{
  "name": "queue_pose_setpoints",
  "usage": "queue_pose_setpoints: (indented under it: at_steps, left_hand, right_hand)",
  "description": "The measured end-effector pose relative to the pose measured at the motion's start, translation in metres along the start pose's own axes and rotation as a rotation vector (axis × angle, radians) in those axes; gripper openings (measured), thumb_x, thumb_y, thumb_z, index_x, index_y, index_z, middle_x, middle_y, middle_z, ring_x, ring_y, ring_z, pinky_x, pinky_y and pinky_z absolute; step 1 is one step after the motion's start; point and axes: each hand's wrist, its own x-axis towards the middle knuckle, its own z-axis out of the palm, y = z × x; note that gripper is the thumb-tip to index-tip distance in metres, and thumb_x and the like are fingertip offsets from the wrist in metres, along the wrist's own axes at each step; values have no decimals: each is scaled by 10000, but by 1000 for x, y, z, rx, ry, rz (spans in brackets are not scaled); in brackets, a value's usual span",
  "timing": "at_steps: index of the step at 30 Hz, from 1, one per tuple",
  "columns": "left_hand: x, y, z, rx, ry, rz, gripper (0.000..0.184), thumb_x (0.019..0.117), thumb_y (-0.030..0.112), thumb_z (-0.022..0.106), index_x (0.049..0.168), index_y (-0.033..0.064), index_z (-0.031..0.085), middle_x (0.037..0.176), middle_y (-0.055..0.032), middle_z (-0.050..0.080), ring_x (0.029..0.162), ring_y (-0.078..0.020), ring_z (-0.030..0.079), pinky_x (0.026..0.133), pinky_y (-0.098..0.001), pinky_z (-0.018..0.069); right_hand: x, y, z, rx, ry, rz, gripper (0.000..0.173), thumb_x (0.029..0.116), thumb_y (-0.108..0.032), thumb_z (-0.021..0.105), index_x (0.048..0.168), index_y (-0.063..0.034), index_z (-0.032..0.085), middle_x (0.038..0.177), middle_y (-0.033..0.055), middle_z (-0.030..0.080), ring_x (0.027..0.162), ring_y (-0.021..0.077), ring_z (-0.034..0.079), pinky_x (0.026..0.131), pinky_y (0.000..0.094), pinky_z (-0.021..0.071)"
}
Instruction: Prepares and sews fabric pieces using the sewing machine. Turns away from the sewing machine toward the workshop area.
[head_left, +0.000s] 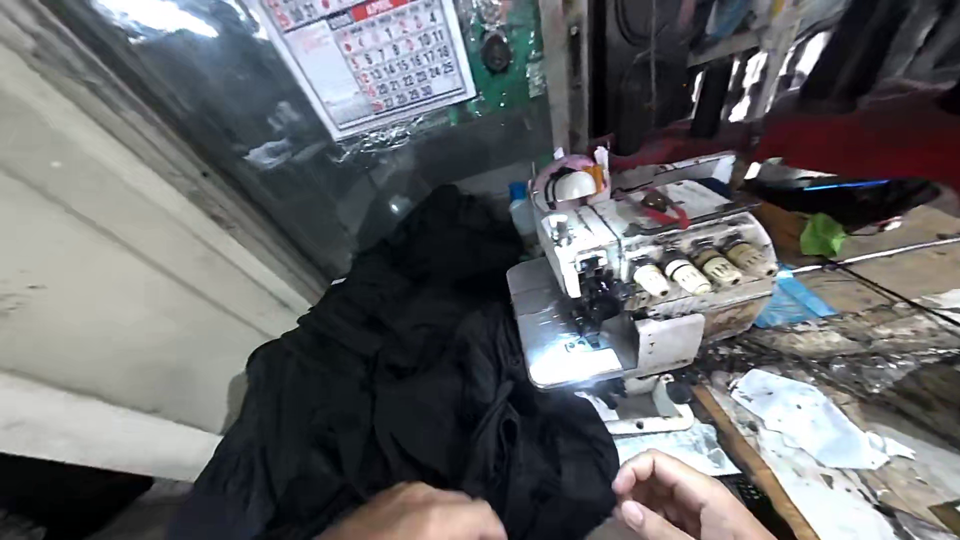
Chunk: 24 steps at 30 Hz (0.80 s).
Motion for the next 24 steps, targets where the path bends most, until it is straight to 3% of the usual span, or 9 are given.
queue_pose_setpoints:
  at_steps: [4,7,9,12,15,17,20,22,24]
  left_hand:
    - [3,-2,-1,-23,641,39,214,1039,295,611,1107,144,748,971,19,738,824,-69,699,712,-277,615]
    - [39,-4,12,24,922,53,207,1027,314,614,1049,182,772,928,66,722,790,-22,672,676,-217,591]
    - [62,6,23,114,923,-21,254,1023,359,592,1046,189,779,955,26,717,822,-62,683,722,-255,598]
    - [85,-13,36,369,712,-214,253,968,395,622,1130,264,765,1090,-16,681,971,-179,679,781,-401,600]
    - [80,-27,37,427,817,-173,151,967,375,640,1001,316,776,1076,36,671,1002,-132,659,782,-353,596]
    - [64,-11,29,358,915,-81,179,1003,337,610,1038,259,766,1115,19,675,1059,-133,639,869,-344,569]
    - [56,3,22,191,1078,5,222,1051,286,554,1110,140,710,983,48,718,872,-28,678,752,-227,596]
    - [60,-12,21,78,1024,-33,205,1033,315,588,1119,176,711,931,87,723,790,-5,679,681,-208,595]
    - [57,-20,10,42,960,-101,204,993,311,632,1153,215,715,1001,90,736,829,-35,709,714,-253,627]
  right_hand:
    - [0,-26,2,-133,-31,20,212,1037,-170,603,1210,-64,662,1015,66,727,757,166,701,617,341,607]
    - [-4,-32,0,-165,-29,11,208,1038,-162,603,1209,-56,655,1024,80,723,771,180,704,639,354,615]
    - [-8,-25,3,-171,-15,-9,214,1036,-160,603,1219,-65,661,1033,71,729,783,165,709,653,339,615]
    - [-17,-16,7,-189,-14,-32,225,1041,-180,599,1235,-84,664,1053,55,733,801,163,719,679,341,627]
    - [-25,-25,3,-178,-37,-12,214,1036,-181,607,1218,-80,659,1026,75,727,790,191,713,645,377,621]
    - [-31,-19,0,-145,-38,-5,211,1039,-178,608,1217,-78,658,1016,80,722,785,192,709,643,375,621]
    - [-29,-18,-1,-117,-40,-26,200,1040,-167,605,1205,-69,661,1012,85,721,772,194,706,635,370,619]
    - [-28,-24,-1,-115,-40,-36,199,1040,-166,601,1203,-67,661,1016,86,725,772,197,711,644,372,624]
    - [-30,-33,-3,-108,-14,-62,189,1039,-152,605,1191,-58,664,1003,90,726,772,200,711,642,372,624]
